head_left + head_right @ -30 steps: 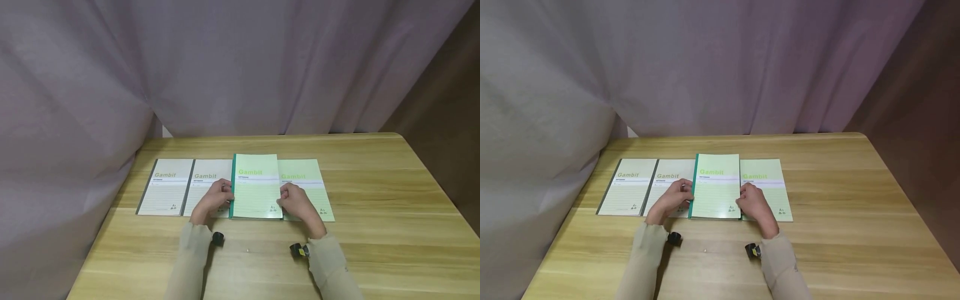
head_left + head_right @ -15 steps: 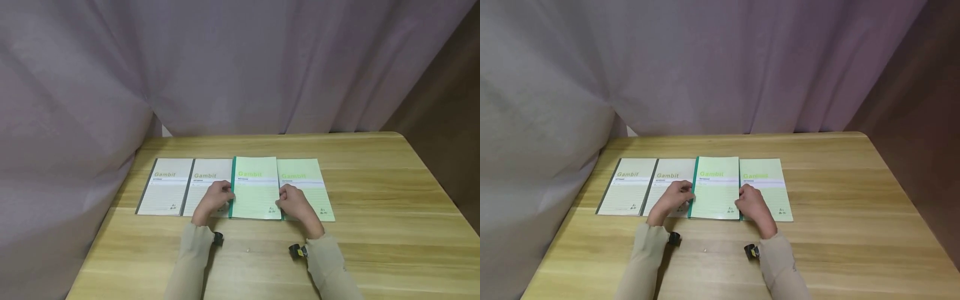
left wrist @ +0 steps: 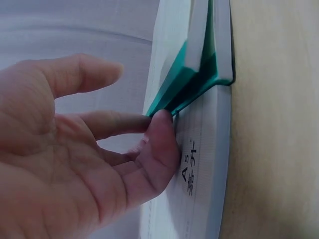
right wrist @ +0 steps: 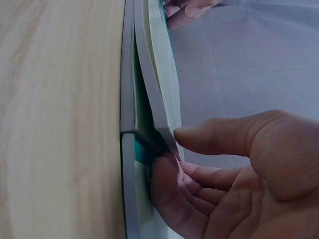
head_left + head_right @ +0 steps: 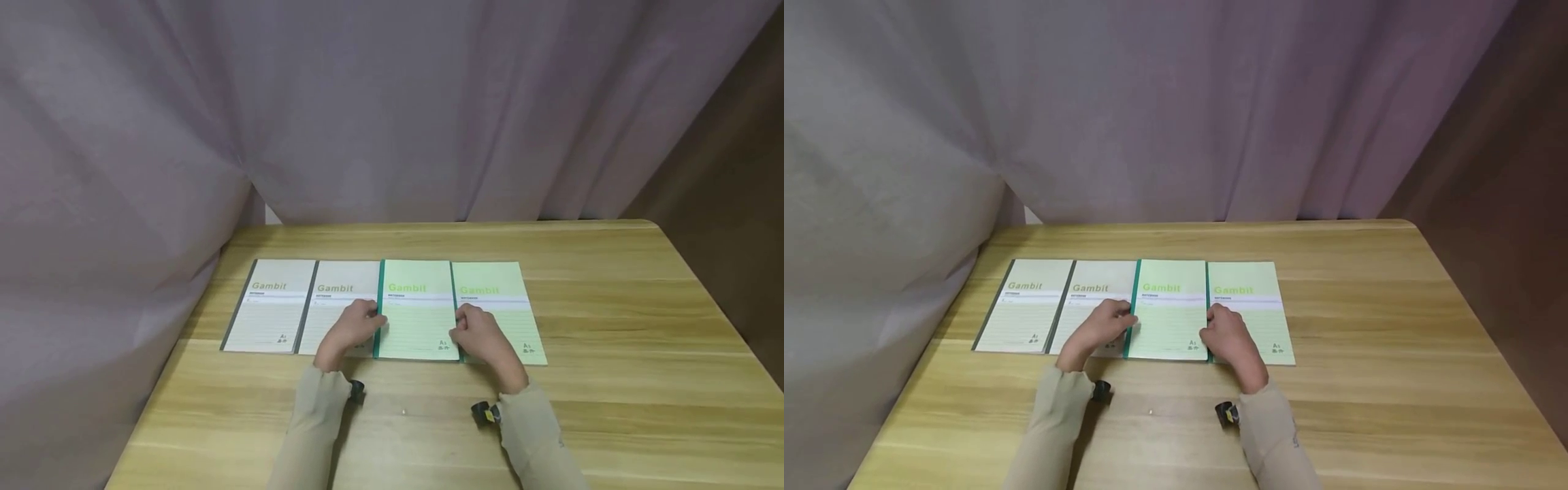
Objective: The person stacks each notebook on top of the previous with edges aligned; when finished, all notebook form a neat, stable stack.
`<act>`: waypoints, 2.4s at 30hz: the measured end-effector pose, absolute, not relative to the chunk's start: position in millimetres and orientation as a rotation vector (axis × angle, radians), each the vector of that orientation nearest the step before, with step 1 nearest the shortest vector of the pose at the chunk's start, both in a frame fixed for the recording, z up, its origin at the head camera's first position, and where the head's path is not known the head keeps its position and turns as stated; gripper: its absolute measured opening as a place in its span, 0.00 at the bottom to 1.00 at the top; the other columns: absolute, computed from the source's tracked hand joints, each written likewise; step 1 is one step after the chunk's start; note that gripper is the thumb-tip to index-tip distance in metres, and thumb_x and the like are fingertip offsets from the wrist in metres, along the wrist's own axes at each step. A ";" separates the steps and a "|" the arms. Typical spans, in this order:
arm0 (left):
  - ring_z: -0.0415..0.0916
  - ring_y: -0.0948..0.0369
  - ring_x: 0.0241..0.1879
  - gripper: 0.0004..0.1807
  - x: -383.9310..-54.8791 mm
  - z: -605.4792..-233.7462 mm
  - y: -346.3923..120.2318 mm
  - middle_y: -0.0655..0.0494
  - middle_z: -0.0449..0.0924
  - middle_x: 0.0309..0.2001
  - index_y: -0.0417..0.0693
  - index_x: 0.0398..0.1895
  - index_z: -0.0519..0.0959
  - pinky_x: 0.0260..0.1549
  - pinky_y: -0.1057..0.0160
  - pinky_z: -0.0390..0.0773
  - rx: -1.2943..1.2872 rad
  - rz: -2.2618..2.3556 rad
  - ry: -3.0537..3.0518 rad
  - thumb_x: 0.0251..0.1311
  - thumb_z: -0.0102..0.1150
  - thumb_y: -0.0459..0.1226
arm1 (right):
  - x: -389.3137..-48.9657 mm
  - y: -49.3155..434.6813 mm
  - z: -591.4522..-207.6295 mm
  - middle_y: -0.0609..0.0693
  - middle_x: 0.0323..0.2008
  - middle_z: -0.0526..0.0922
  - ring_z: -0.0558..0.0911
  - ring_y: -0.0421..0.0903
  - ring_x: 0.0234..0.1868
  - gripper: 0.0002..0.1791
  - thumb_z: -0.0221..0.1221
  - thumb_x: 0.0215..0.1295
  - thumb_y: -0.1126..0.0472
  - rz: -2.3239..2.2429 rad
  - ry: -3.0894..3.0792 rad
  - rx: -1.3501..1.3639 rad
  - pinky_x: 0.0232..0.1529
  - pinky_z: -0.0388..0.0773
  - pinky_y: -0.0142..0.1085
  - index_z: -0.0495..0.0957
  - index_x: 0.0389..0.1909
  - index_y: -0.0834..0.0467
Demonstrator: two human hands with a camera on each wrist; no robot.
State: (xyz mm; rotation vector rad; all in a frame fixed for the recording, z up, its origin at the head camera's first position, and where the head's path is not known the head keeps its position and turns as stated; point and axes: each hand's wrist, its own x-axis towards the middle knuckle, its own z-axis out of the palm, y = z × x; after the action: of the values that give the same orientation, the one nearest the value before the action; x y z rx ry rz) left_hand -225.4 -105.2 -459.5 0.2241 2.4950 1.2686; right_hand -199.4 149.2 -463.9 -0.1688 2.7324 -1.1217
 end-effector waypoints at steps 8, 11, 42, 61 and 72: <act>0.61 0.61 0.21 0.09 -226.7 -461.9 -105.3 0.55 0.67 0.24 0.34 0.36 0.79 0.21 0.66 0.63 0.206 1.270 2.488 0.65 0.54 0.33 | -198.9 148.1 -463.4 0.53 0.28 0.76 0.74 0.47 0.29 0.14 0.60 0.60 0.69 -1.117 2.734 -0.157 0.32 0.72 0.37 0.75 0.45 0.73; 0.60 0.61 0.19 0.08 -225.6 -461.0 -105.1 0.55 0.66 0.22 0.35 0.35 0.78 0.19 0.66 0.62 0.206 1.272 2.485 0.65 0.54 0.34 | -198.4 148.6 -463.4 0.52 0.28 0.77 0.74 0.47 0.29 0.14 0.61 0.61 0.69 -1.112 2.729 -0.143 0.32 0.72 0.37 0.75 0.46 0.73; 0.81 0.53 0.37 0.23 -222.6 -455.6 -102.2 0.40 0.80 0.46 0.28 0.64 0.71 0.36 0.58 0.84 0.026 1.542 2.403 0.71 0.51 0.34 | -195.4 168.5 -437.6 0.57 0.35 0.82 0.79 0.49 0.33 0.21 0.59 0.68 0.65 -1.120 2.828 -0.101 0.37 0.78 0.44 0.74 0.58 0.73; 0.83 0.46 0.36 0.21 -217.8 -453.7 -76.4 0.38 0.80 0.44 0.27 0.62 0.71 0.33 0.58 0.83 0.136 1.667 2.380 0.69 0.49 0.31 | -187.6 188.5 -436.1 0.64 0.41 0.84 0.82 0.59 0.42 0.17 0.55 0.70 0.65 -1.253 2.912 -0.028 0.45 0.78 0.53 0.78 0.52 0.74; 0.83 0.39 0.41 0.21 -216.2 -447.0 -43.7 0.33 0.79 0.46 0.25 0.61 0.71 0.36 0.56 0.84 0.205 1.743 2.267 0.70 0.50 0.32 | -175.6 214.6 -437.0 0.67 0.41 0.83 0.83 0.61 0.42 0.19 0.55 0.72 0.63 -1.227 2.903 0.015 0.41 0.80 0.52 0.77 0.52 0.77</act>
State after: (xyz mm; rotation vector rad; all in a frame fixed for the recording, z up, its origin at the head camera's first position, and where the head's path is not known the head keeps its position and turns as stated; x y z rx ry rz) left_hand -216.2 -43.7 -447.0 0.2049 2.2671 1.7434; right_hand -175.6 214.6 -437.0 0.0148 2.9025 -1.2270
